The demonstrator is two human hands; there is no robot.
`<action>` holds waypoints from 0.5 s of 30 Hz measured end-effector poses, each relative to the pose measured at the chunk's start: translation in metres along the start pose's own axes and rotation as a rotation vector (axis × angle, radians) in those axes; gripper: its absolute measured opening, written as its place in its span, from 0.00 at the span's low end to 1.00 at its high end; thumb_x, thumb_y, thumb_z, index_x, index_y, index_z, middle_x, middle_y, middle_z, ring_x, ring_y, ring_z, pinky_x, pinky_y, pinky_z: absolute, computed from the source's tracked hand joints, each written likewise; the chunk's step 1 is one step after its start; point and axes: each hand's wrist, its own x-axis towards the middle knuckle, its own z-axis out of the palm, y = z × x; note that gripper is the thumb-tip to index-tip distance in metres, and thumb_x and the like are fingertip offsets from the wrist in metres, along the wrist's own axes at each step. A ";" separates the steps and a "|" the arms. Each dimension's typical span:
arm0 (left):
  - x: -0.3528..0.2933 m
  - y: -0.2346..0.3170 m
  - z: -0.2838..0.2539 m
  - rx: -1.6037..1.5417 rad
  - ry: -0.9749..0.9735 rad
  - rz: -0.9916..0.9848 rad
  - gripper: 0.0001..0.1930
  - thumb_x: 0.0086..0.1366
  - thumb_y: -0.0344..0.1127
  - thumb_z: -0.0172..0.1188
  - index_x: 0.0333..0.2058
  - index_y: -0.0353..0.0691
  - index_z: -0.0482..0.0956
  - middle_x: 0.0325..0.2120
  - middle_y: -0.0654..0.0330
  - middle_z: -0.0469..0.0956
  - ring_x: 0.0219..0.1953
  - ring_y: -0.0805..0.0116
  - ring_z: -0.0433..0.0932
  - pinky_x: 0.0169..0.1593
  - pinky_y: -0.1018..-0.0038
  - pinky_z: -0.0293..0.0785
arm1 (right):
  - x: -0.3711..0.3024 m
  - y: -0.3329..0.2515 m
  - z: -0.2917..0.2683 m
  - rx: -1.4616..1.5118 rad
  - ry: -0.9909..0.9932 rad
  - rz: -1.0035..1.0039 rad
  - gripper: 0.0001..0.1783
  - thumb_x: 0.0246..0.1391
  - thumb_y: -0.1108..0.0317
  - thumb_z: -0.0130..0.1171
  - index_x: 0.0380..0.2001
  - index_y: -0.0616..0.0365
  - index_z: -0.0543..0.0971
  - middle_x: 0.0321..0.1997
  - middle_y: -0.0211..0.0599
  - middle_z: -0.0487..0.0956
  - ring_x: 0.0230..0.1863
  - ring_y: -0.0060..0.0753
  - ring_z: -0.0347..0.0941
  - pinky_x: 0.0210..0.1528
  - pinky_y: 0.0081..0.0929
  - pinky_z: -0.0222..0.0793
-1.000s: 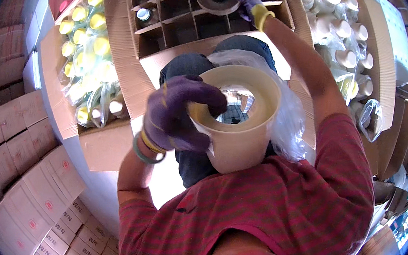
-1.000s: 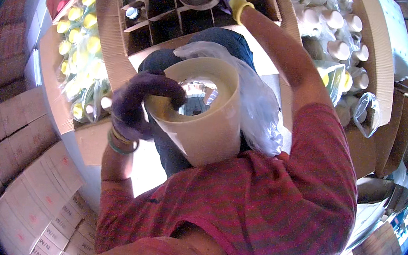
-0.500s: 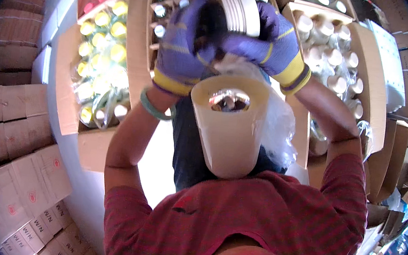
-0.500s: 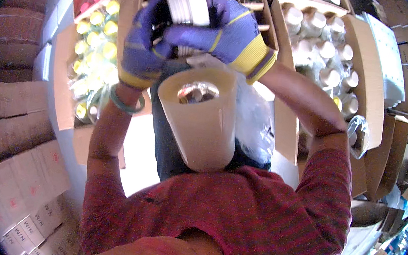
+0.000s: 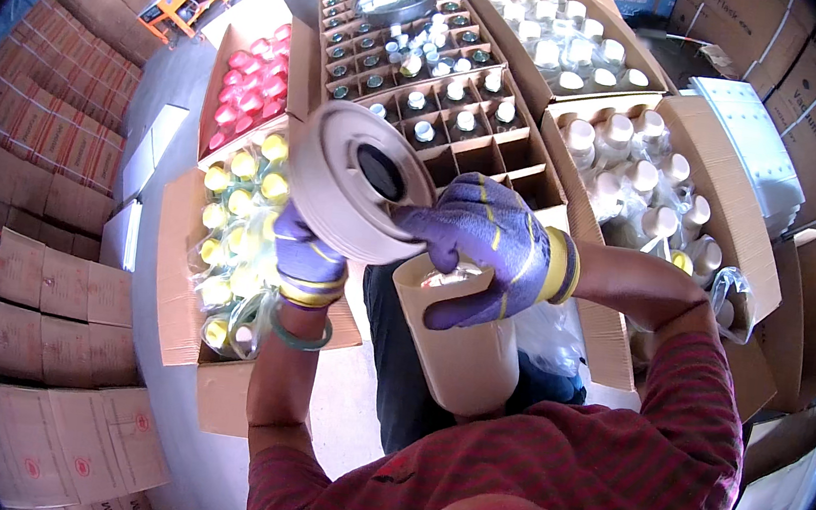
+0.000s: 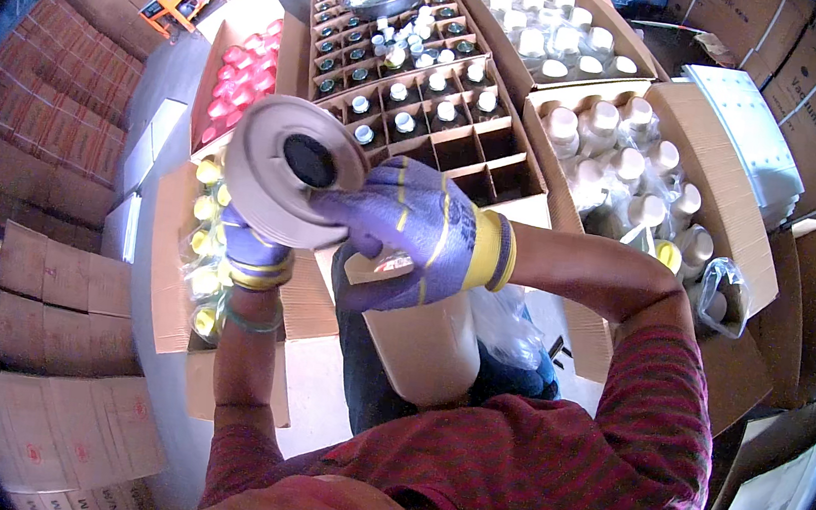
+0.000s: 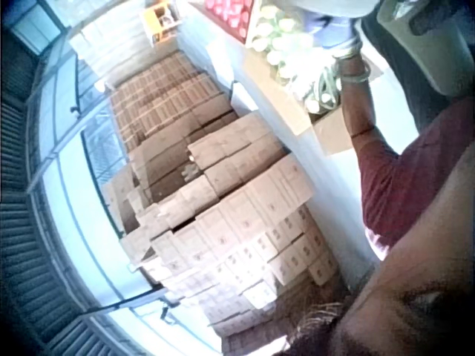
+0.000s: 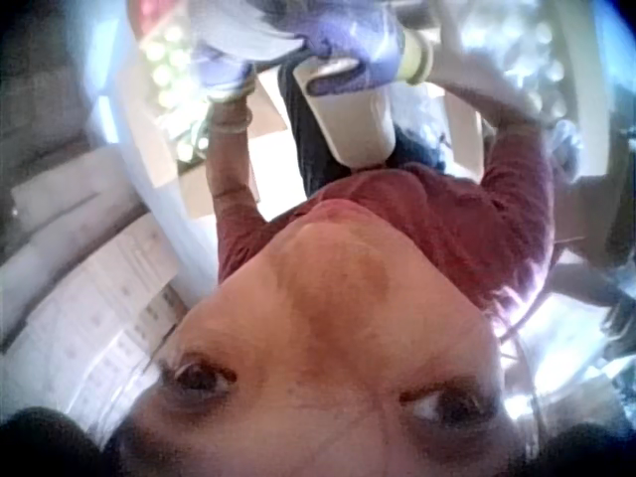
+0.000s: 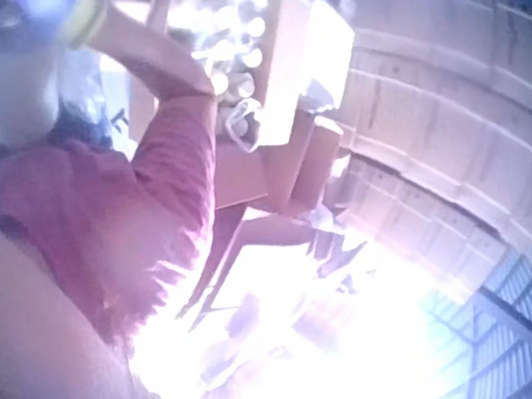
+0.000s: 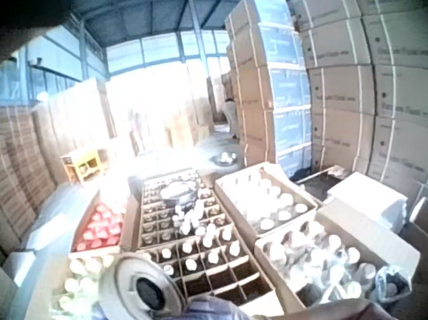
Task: The person sits on the floor surrounded by cardboard boxes and assembles plastic containers. They pick up a container, insert a plastic bag, place a lid on top, and secure it by pressing down. The person repeats this process for multiple containers, handling them one at a time.
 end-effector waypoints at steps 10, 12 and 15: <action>-0.036 0.014 0.017 0.734 -0.042 0.407 0.26 0.49 0.38 0.75 0.46 0.39 0.78 0.35 0.58 0.82 0.38 0.65 0.82 0.42 0.72 0.78 | 0.047 -0.015 0.000 0.876 0.247 0.858 0.14 0.63 0.60 0.52 0.44 0.59 0.72 0.28 0.28 0.74 0.29 0.16 0.68 0.32 0.16 0.64; -0.035 0.012 0.008 0.296 -0.019 0.242 0.23 0.49 0.36 0.74 0.44 0.38 0.80 0.36 0.60 0.83 0.39 0.68 0.82 0.42 0.71 0.78 | 0.038 -0.006 0.007 0.294 0.221 0.346 0.21 0.61 0.57 0.53 0.51 0.61 0.71 0.40 0.38 0.76 0.40 0.27 0.74 0.40 0.25 0.69; -0.022 0.014 -0.003 -0.021 0.020 -0.094 0.20 0.48 0.32 0.75 0.41 0.37 0.81 0.37 0.60 0.83 0.38 0.72 0.82 0.44 0.73 0.77 | 0.034 -0.012 -0.007 -0.157 -0.006 -0.135 0.45 0.45 0.50 0.67 0.61 0.63 0.63 0.61 0.54 0.65 0.59 0.59 0.64 0.59 0.40 0.63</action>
